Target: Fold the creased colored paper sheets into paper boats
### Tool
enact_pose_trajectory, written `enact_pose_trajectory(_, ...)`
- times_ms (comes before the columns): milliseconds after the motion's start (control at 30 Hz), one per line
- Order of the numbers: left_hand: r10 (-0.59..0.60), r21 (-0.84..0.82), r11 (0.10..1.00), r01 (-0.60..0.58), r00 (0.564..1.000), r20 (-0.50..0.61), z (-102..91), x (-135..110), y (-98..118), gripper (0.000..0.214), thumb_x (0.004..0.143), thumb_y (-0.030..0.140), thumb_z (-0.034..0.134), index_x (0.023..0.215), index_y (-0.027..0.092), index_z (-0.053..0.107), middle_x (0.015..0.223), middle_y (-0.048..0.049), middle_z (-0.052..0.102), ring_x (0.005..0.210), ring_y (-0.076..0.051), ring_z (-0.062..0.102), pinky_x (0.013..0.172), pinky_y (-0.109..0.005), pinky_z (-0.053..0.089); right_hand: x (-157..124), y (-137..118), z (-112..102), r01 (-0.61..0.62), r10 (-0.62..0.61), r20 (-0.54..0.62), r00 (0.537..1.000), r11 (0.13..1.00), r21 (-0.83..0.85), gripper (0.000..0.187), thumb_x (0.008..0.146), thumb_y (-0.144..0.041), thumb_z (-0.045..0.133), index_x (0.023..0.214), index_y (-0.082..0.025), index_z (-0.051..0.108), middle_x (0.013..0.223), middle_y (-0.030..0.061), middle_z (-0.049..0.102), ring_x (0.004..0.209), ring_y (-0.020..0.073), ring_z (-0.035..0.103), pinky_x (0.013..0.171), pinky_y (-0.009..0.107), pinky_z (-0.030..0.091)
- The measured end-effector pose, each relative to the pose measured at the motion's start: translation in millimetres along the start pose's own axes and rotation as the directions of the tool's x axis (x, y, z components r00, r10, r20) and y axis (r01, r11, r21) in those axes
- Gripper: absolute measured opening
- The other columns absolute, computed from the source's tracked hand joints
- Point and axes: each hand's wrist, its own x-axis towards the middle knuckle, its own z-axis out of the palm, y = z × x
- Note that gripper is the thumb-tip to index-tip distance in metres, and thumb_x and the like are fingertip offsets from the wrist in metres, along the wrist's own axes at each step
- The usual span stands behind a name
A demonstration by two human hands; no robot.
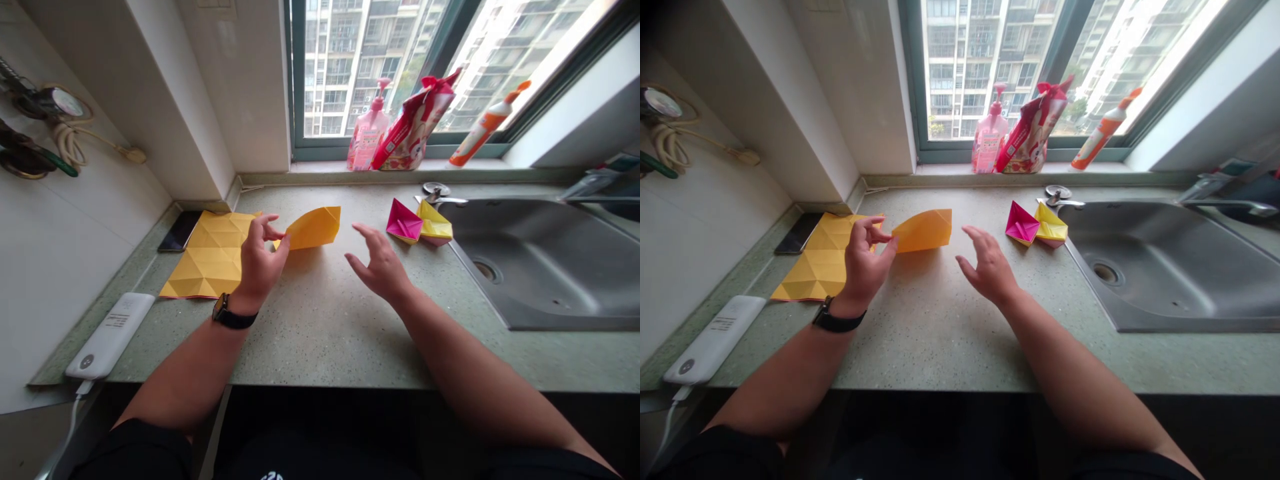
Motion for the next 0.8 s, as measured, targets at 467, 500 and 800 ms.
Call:
enact_pose_trajectory(467,0.206,0.039,0.959,-0.282,0.783,0.587,26.0,-35.2,7.7,0.050,0.100,0.015,0.069,0.147,0.025,0.054,0.116,-0.0058,0.078,0.108,-0.024,0.076,0.098,-0.038,0.062,-6.5,0.2,19.2,0.179,-0.168,0.337,0.926,0.984,0.000,0.027,0.098,-0.015,0.071,0.109,-0.035,0.086,0.122,0.0016,0.085,0.117,0.0249,0.079,0.125,0.059,0.045)
enact_pose_trajectory(500,0.204,0.061,0.951,-0.303,0.762,0.614,23.5,-33.2,5.7,0.047,0.098,0.015,0.071,0.143,0.026,0.058,0.122,-0.0072,0.077,0.115,-0.026,0.075,0.102,-0.041,0.061,-5.5,1.5,18.5,0.167,-0.158,0.347,0.924,0.986,0.004,0.027,0.097,-0.014,0.071,0.106,-0.034,0.086,0.118,0.0019,0.086,0.112,0.0242,0.080,0.121,0.056,0.049)
enact_pose_trajectory(800,0.070,0.254,0.894,-0.370,0.673,0.736,15.0,-25.7,-4.5,0.010,0.100,0.019,0.068,0.094,0.023,0.076,0.104,-0.0064,0.077,0.100,-0.026,0.073,0.091,-0.037,0.059,1.1,3.9,8.6,0.156,-0.196,0.399,0.896,0.979,0.130,0.035,0.096,-0.008,0.066,0.111,-0.031,0.087,0.119,0.0017,0.087,0.111,0.0236,0.082,0.103,0.041,0.063)
